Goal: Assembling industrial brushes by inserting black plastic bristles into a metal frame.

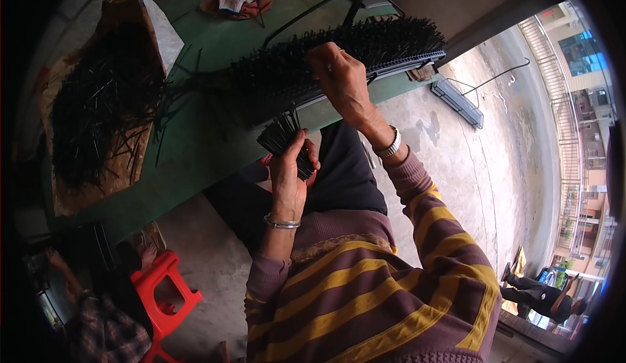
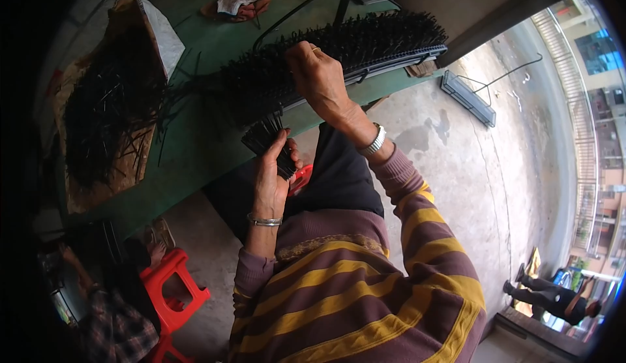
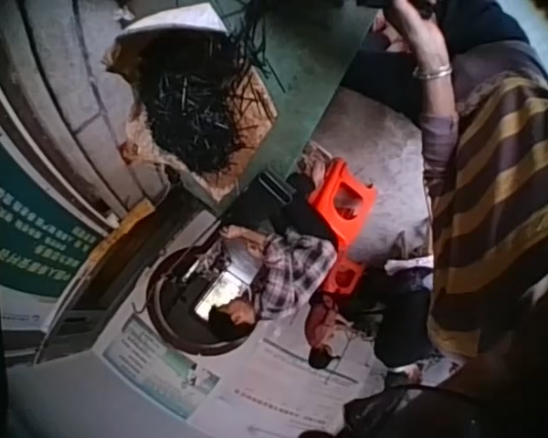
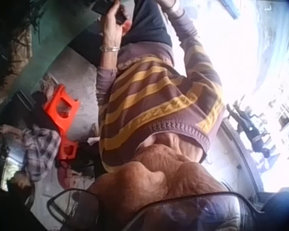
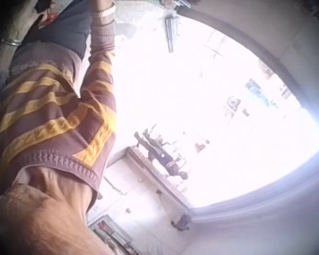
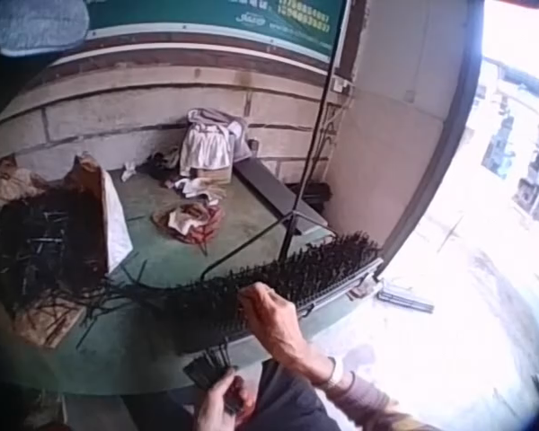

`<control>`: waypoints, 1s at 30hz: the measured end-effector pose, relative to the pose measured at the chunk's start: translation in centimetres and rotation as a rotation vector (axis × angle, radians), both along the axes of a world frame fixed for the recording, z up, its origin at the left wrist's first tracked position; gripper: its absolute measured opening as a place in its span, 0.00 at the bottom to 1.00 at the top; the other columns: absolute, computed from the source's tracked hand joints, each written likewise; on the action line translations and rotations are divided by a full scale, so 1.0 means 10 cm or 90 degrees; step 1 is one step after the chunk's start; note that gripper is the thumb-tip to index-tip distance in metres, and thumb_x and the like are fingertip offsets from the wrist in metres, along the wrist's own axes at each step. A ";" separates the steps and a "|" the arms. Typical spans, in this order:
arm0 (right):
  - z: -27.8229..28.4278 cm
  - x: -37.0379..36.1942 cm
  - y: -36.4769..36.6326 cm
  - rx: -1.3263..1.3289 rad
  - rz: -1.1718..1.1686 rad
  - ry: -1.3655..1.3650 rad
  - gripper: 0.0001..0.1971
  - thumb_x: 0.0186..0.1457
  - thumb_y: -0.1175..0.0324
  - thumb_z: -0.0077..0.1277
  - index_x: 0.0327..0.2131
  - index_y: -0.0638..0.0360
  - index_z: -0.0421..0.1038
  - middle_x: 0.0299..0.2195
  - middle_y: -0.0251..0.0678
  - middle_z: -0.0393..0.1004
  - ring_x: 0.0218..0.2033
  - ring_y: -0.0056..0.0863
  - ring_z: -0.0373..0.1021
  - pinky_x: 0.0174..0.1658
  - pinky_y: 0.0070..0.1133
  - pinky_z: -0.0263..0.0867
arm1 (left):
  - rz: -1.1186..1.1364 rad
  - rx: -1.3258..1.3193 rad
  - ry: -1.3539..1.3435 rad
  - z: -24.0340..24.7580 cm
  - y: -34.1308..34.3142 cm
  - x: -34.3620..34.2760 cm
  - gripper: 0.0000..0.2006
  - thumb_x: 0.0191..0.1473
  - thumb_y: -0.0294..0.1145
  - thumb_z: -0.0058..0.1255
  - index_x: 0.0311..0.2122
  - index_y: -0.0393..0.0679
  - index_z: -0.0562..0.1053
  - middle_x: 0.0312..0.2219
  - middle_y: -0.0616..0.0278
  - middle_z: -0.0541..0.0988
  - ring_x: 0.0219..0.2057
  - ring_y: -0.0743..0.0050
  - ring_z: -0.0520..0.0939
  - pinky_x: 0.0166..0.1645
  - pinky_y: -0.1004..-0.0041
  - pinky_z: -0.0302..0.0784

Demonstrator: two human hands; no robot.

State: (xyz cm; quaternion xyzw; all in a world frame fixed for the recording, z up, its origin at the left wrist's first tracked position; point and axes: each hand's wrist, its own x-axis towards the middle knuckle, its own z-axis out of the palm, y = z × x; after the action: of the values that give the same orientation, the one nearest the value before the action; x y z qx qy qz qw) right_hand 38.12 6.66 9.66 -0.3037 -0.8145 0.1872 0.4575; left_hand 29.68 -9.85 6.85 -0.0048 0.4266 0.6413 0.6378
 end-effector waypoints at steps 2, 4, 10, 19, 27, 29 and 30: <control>0.01 -0.01 -0.01 0.001 0.010 -0.003 0.04 0.58 0.78 0.50 0.36 0.61 0.71 0.26 0.36 0.73 0.23 0.21 0.72 0.26 0.19 0.67 | 0.003 0.017 0.005 -0.01 -0.01 -0.01 0.10 0.57 0.38 0.56 0.36 0.41 0.74 0.19 0.69 0.72 0.18 0.80 0.71 0.25 0.77 0.67; 0.04 -0.01 0.00 0.002 0.019 -0.007 0.04 0.57 0.79 0.50 0.36 0.61 0.71 0.25 0.36 0.73 0.23 0.21 0.72 0.26 0.19 0.67 | -0.001 0.017 0.009 -0.04 -0.01 -0.02 0.10 0.57 0.38 0.56 0.36 0.41 0.74 0.19 0.68 0.72 0.18 0.80 0.71 0.25 0.77 0.67; -0.10 -0.11 0.09 0.031 0.054 -0.071 0.06 0.51 0.79 0.53 0.34 0.59 0.72 0.27 0.36 0.71 0.27 0.33 0.72 0.28 0.23 0.67 | 0.002 0.022 0.025 -0.05 0.00 0.00 0.09 0.57 0.36 0.56 0.34 0.41 0.74 0.19 0.67 0.73 0.18 0.79 0.72 0.23 0.78 0.68; -0.14 -0.01 -0.05 0.173 -0.002 -0.230 0.10 0.44 0.76 0.54 0.32 0.50 0.76 0.30 0.34 0.69 0.32 0.35 0.69 0.34 0.28 0.67 | -0.009 -0.002 -0.006 -0.17 0.01 -0.01 0.10 0.55 0.37 0.59 0.34 0.42 0.75 0.23 0.65 0.78 0.22 0.77 0.78 0.24 0.78 0.72; -0.02 0.29 -0.40 -0.514 0.212 -0.094 0.08 0.60 0.72 0.49 0.40 0.63 0.74 0.28 0.31 0.78 0.27 0.16 0.71 0.31 0.17 0.68 | -0.028 0.004 0.003 -0.14 -0.01 0.03 0.10 0.55 0.37 0.60 0.37 0.43 0.75 0.27 0.63 0.79 0.26 0.74 0.79 0.28 0.75 0.72; 0.10 0.36 -0.41 -0.559 0.189 -0.066 0.07 0.61 0.73 0.48 0.40 0.64 0.73 0.28 0.32 0.77 0.25 0.17 0.70 0.29 0.18 0.67 | 0.003 -0.020 0.007 -0.12 -0.02 0.04 0.12 0.54 0.39 0.60 0.39 0.43 0.76 0.31 0.63 0.81 0.31 0.71 0.83 0.31 0.74 0.77; 0.16 0.37 -0.42 -0.560 0.189 -0.067 0.07 0.61 0.73 0.48 0.40 0.64 0.73 0.28 0.32 0.77 0.25 0.17 0.70 0.29 0.18 0.67 | 0.002 -0.020 0.007 -0.14 -0.02 0.03 0.12 0.54 0.39 0.60 0.39 0.43 0.76 0.31 0.63 0.81 0.31 0.71 0.83 0.31 0.74 0.77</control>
State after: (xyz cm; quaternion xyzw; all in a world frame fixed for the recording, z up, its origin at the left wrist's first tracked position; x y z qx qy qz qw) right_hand 41.84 2.42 11.23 -0.3584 -0.7143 0.5626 0.2118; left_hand 30.03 -10.04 5.42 -0.0125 0.4401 0.6355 0.6343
